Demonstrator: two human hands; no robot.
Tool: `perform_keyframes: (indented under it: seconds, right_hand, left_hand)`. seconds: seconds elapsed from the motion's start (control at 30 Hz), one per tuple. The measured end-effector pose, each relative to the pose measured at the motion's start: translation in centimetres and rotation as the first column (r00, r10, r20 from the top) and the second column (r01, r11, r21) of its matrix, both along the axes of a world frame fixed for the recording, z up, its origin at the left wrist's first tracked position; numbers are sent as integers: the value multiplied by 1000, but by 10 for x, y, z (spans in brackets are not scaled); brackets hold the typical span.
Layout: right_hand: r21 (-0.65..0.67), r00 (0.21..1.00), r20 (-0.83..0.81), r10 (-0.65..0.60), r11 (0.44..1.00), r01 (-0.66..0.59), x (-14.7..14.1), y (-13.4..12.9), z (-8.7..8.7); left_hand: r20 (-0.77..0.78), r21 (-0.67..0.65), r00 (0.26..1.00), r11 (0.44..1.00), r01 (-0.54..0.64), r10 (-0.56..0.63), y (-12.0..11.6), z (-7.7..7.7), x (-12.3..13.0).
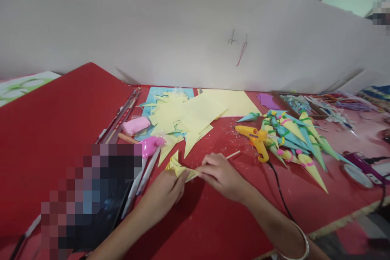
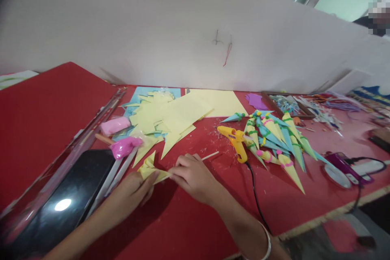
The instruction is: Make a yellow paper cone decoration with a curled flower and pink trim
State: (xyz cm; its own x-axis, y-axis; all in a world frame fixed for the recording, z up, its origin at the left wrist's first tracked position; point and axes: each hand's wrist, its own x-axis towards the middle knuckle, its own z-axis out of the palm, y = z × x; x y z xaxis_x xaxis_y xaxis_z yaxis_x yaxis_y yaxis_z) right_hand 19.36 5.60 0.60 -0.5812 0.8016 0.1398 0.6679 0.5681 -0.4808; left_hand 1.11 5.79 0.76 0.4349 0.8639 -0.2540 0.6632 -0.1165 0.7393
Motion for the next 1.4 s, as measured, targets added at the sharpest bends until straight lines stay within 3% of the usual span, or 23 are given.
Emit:
perform_keyframes:
  seconds: [0.2,0.33,0.43,0.6,0.7,0.8,1.0,1.13,1.27,1.4]
  right_hand:
    - [51,993,102,66,996,-72,-2,1,-5]
    - [86,984,173,28,995,-44,-7,0,-5]
    - [39,986,164,12,999,-18,-10,-1,-4]
    - [-115,998,48,-32,993,38,-8,-3,-4]
    - [-151,999,-2,-37,988,36,-5,-4,-4]
    - [-160,999,-15,-38,986,35,-4,-4,-5]
    - [-32,998,59,-25,999,27,-7,-3,-5]
    - [67,997,81,10,998,-15,-7,-1,-5]
    - [74,999,37,21,997,-24,-5,-1,-3]
    - [27,1000,-7,25,999,-25,-4,-1,-1]
  left_hand:
    - [-14,99,997,992,79,-78,3,-3,-1]
    - [-12,68,998,996,58,-57,2,-2,2]
    - [-27,101,995,990,100,-98,2,-3,3]
    - [-238,333,954,908,255,-181,7,-10,-1]
    - [-301,336,917,871,358,-261,9,-14,-5]
    - [-271,313,904,857,409,-332,10,-14,-6]
    - [-132,267,964,929,257,-229,6,-3,0]
    - [48,94,989,987,134,-139,1,3,4]
    - [144,-77,987,994,79,-68,-3,5,4]
    - [149,-98,986,992,84,-68,-3,3,3]
